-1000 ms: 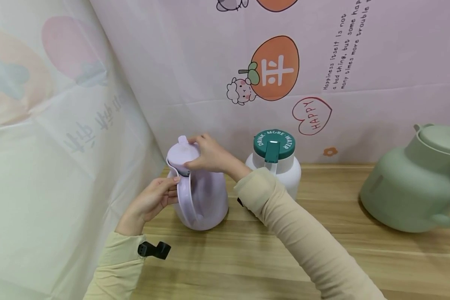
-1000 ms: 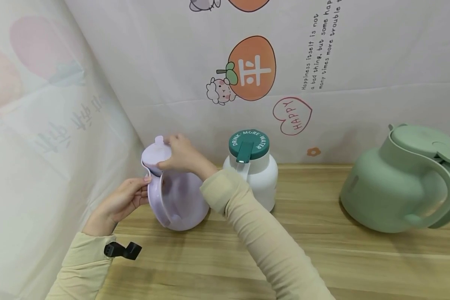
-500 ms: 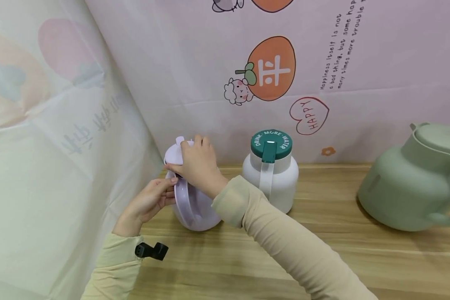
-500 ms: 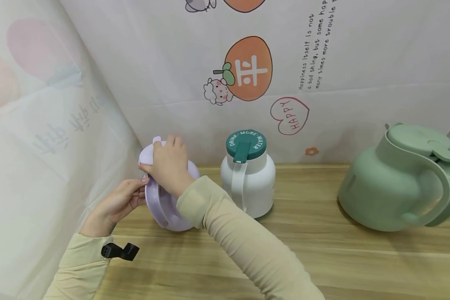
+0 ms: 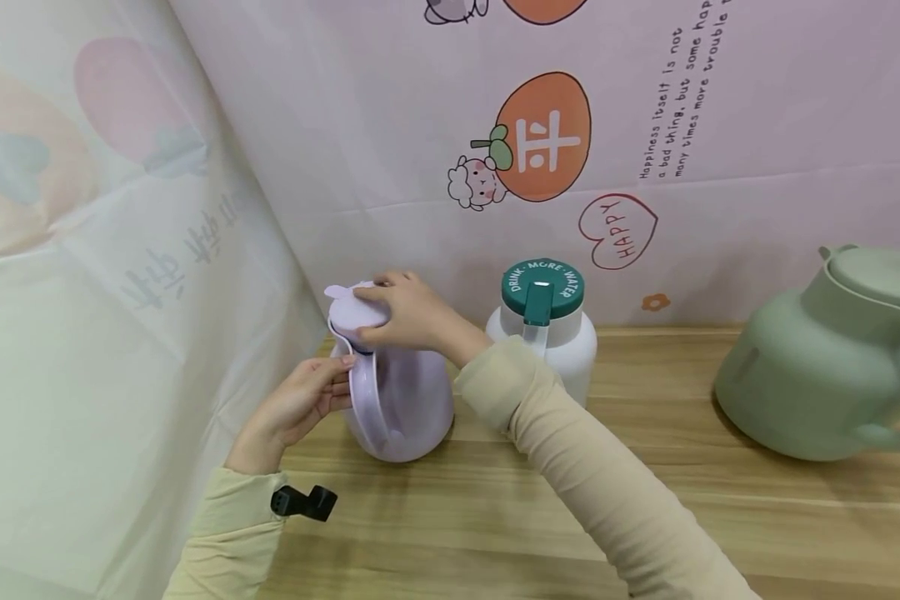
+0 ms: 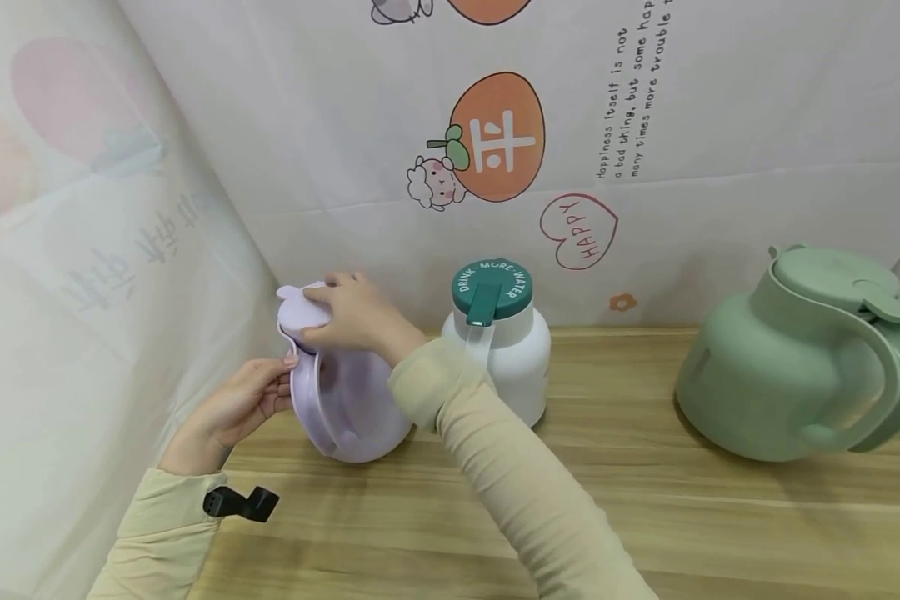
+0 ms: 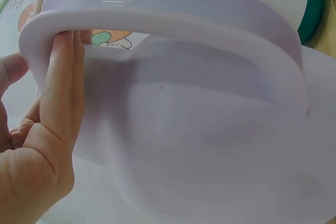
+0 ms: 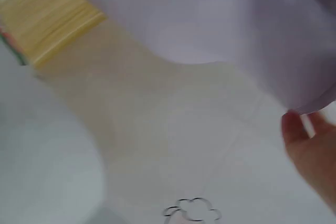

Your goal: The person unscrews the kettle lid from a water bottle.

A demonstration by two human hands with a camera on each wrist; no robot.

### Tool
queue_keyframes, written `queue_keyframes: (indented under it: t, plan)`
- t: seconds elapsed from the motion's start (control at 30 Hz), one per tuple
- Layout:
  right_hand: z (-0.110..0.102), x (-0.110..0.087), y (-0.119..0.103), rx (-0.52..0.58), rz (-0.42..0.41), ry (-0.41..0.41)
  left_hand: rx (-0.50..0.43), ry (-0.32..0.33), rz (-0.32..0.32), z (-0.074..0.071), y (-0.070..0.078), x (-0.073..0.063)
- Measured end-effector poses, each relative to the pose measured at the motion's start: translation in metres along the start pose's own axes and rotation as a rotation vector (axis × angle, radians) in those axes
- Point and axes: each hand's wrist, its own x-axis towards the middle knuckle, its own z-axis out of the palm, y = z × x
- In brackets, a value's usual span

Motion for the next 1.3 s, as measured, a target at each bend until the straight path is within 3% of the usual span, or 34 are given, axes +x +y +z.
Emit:
queue_keyframes:
  t: [0.13, 0.23, 0.43, 0.53, 0.67, 0.87, 1.03, 1.3]
  plan:
    - [0.001, 0.000, 0.006, 0.092, -0.021, -0.012, 0.003, 0.009, -0.006, 0.000, -0.001, 0.001]
    - [0.005, -0.001, -0.002, 0.102, 0.030, 0.034, 0.000, 0.015, -0.004, 0.000, -0.002, 0.001]
    - [0.016, -0.003, -0.024, -0.062, 0.184, 0.174, 0.009, 0.010, -0.006, -0.001, -0.001, -0.001]
    - [0.017, -0.004, -0.029, -0.111, 0.224, 0.202, 0.012, 0.012, -0.014, -0.001, 0.000, -0.001]
    - [0.011, -0.003, -0.027, -0.057, 0.217, 0.137, 0.012, 0.020, -0.023, 0.000, 0.001, -0.002]
    - [0.002, 0.001, -0.015, 0.102, 0.129, 0.019, 0.004, 0.026, -0.038, 0.001, 0.004, -0.002]
    - [0.005, 0.000, -0.016, 0.138, 0.149, 0.072, 0.006, 0.034, -0.059, 0.000, 0.005, -0.003]
    - [0.012, -0.003, -0.026, 0.002, 0.209, 0.192, 0.008, 0.039, -0.063, 0.000, 0.005, -0.004]
